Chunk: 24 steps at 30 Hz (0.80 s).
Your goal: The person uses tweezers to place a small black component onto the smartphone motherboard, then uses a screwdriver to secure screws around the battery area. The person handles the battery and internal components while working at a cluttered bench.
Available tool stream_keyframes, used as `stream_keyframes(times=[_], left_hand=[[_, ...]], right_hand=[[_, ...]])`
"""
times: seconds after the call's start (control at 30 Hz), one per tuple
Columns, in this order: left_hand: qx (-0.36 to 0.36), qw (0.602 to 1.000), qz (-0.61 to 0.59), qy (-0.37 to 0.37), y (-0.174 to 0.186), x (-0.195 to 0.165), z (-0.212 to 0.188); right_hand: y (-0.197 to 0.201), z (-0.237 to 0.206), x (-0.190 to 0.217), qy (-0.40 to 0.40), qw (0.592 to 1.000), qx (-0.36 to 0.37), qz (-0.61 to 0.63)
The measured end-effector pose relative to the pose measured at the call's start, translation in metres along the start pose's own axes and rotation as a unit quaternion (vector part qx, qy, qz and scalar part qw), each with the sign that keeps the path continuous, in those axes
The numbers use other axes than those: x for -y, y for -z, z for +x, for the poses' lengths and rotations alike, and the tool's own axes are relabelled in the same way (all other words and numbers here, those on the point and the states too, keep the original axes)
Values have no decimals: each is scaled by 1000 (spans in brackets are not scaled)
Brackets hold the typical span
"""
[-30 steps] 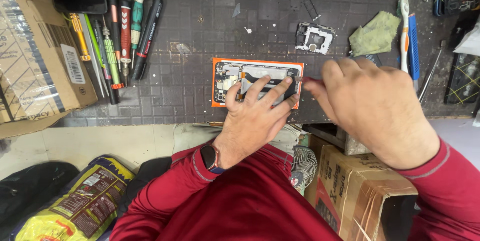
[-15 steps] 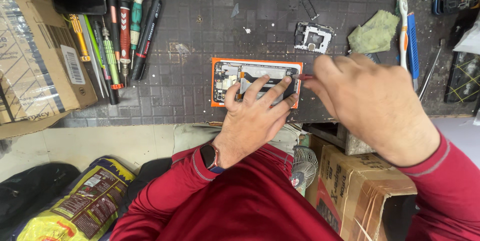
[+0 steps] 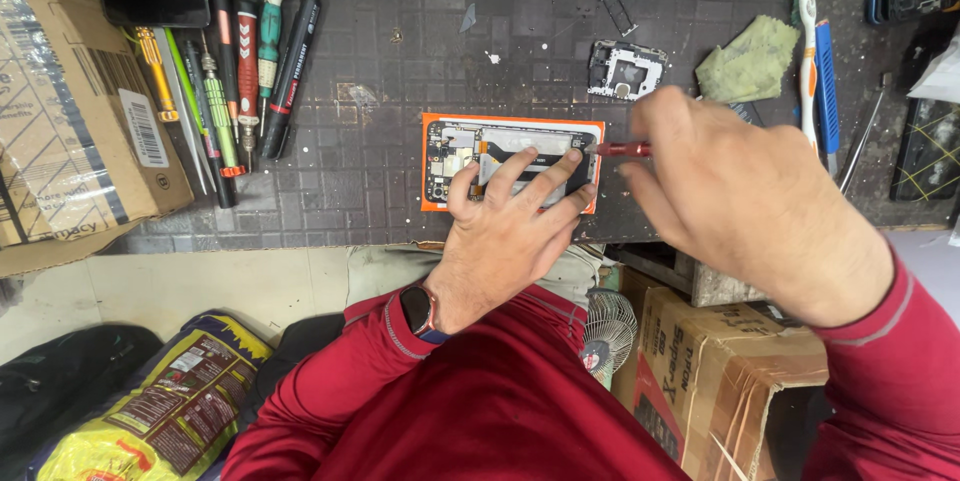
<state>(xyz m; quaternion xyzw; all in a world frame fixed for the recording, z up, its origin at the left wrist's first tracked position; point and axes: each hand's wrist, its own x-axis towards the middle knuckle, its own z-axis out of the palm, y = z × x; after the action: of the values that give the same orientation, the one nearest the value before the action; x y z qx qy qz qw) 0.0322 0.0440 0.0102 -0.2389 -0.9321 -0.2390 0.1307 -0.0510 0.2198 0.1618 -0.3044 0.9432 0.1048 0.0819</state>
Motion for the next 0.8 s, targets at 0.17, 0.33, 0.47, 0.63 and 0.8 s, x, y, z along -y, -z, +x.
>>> stream_keyframes(times=[0.17,0.33,0.47,0.63,0.8], left_hand=[[-3,1000,-1,2,0,0,-1],[4,1000,-3,1,1,0,0],[4,1000,1,2,2,0,1],[7,1000,-4,1,2,0,0],[4,1000,1,1,1,-1,0]], right_hand=[[0,1,-2,-29,993,91,-68],[-4,-2,-3,57,995,-62,53],[-7,1,1,31,997,-36,-65],[1,3,0,8,1000,0,7],[1,0,-2,15,1000,1,25]])
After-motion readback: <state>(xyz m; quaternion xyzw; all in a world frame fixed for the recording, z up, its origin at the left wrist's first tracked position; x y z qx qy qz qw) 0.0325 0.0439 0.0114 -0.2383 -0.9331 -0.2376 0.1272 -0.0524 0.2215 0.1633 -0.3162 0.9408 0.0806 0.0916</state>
